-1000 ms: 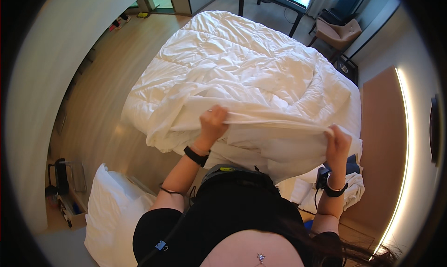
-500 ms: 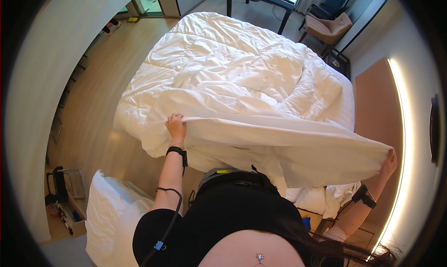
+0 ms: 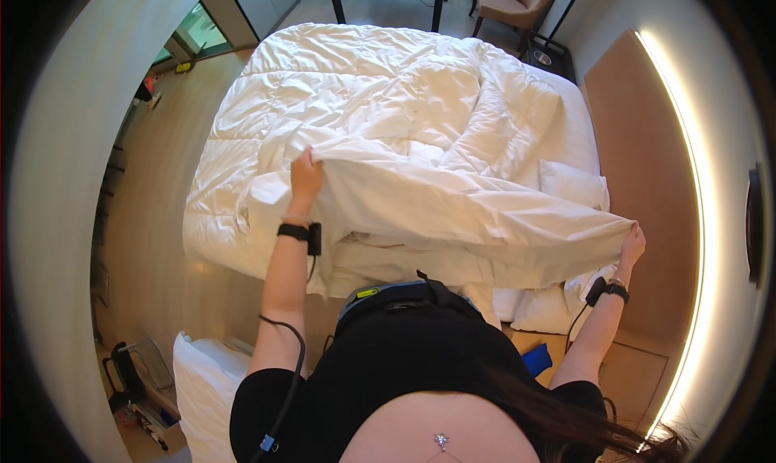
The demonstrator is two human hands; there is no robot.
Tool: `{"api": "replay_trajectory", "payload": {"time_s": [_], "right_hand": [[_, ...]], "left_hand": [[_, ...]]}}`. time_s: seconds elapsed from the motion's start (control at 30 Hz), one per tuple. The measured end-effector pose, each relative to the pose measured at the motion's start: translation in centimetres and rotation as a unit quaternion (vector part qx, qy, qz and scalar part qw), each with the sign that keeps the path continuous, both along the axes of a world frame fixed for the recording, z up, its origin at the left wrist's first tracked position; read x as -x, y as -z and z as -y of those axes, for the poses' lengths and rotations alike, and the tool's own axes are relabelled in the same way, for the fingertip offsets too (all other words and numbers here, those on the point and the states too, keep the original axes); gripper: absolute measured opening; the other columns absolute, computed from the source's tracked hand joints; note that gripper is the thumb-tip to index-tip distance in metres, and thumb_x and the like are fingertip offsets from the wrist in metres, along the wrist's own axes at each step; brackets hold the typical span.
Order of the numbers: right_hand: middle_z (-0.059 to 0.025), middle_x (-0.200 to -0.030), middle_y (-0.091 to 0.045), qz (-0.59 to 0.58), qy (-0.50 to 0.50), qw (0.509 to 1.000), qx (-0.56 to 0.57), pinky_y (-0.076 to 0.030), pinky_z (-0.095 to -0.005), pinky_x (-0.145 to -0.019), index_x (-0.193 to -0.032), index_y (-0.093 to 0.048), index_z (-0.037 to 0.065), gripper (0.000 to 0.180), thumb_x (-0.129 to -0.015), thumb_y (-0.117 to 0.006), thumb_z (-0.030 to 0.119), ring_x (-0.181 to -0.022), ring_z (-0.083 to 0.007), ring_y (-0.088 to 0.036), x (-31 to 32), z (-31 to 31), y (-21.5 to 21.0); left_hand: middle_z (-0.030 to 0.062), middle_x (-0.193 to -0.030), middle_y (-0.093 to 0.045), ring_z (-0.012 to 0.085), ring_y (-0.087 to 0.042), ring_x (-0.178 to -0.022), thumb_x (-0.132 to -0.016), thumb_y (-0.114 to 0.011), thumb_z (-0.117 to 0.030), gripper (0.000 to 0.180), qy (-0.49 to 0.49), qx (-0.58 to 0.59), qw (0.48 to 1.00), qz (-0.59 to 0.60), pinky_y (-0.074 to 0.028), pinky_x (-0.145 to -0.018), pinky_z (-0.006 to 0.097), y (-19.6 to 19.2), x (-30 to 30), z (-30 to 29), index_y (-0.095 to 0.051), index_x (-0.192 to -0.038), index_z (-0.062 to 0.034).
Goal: Making a bed by smoothing and tucking a white duvet.
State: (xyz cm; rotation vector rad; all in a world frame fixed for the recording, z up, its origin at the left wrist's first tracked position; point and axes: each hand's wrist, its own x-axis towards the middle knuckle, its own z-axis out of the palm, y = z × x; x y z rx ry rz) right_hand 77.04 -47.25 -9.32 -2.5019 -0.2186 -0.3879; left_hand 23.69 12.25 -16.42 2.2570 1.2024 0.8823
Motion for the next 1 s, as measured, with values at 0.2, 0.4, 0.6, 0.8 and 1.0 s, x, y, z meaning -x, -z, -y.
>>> {"api": "replay_trajectory", "payload": {"time_s": [0.2, 0.4, 0.6, 0.8, 1.0], "right_hand": [[-0.0245, -0.103, -0.064, -0.052, 0.065, 0.985, 0.154, -0.047, -0.0482, -0.083, -0.102, -0.066, 0.004, 0.044, -0.095, -0.041, 0.039, -0.099, -0.0415, -0.060, -0.7, 1.0, 8.7], [-0.0172, -0.104, -0.059, -0.100, 0.082, 0.942, 0.308, -0.049, -0.0464, -0.080, -0.112, -0.056, 0.006, 0.036, -0.088, -0.059, 0.033, -0.099, -0.0354, -0.058, 12.4, -11.9, 10.7], [-0.0138, -0.095, -0.061, -0.100, -0.521, 0.846, 0.050, -0.047, -0.0424, -0.082, -0.105, -0.061, 0.007, 0.028, -0.081, -0.065, 0.020, -0.096, -0.0300, -0.058, 27.7, -24.7, 13.1], [-0.0112, -0.094, -0.058, 0.006, -0.586, 0.761, 0.279, -0.048, -0.0386, -0.076, -0.097, -0.060, 0.008, 0.027, -0.079, -0.069, 0.026, -0.095, -0.0294, -0.058, 34.8, -32.0, 16.1], [-0.0157, -0.093, -0.059, -0.016, -0.565, 0.797, 0.211, -0.047, -0.0438, -0.075, -0.093, -0.056, 0.006, 0.015, -0.086, -0.059, 0.019, -0.092, -0.0353, -0.058, 34.7, -32.3, 19.0]], "left_hand": [[0.0234, -0.101, -0.062, 0.0430, -0.058, -0.094, -0.086, -0.056, -0.022, 0.031, 0.062, 0.025, 0.992, -0.111, -0.046, -0.079, 0.050, -0.4, -5.2, -1.2, -0.054, -0.109, -0.0019], [0.0118, -0.111, -0.052, 0.0307, -0.051, -0.105, -0.081, -0.065, -0.027, 0.045, 0.029, -0.106, 0.977, -0.182, -0.040, -0.085, 0.047, 5.7, -1.2, 6.2, -0.051, -0.120, -0.0093], [0.0114, -0.108, -0.052, 0.0283, -0.050, -0.105, -0.069, -0.076, -0.036, 0.057, 0.105, -0.018, 0.957, -0.271, -0.038, -0.085, 0.042, 9.6, 4.8, 15.2, -0.052, -0.113, -0.0077], [0.0090, -0.107, -0.052, 0.0261, -0.050, -0.107, -0.065, -0.078, -0.034, 0.051, -0.067, -0.045, 0.920, -0.383, -0.038, -0.086, 0.041, 12.7, 6.5, 15.3, -0.055, -0.103, -0.0093], [0.0100, -0.103, -0.060, 0.0284, -0.058, -0.100, -0.084, -0.057, -0.020, 0.020, -0.099, -0.016, 0.913, -0.396, -0.044, -0.081, 0.043, 18.1, 11.5, 11.2, -0.057, -0.101, -0.0096]]}}
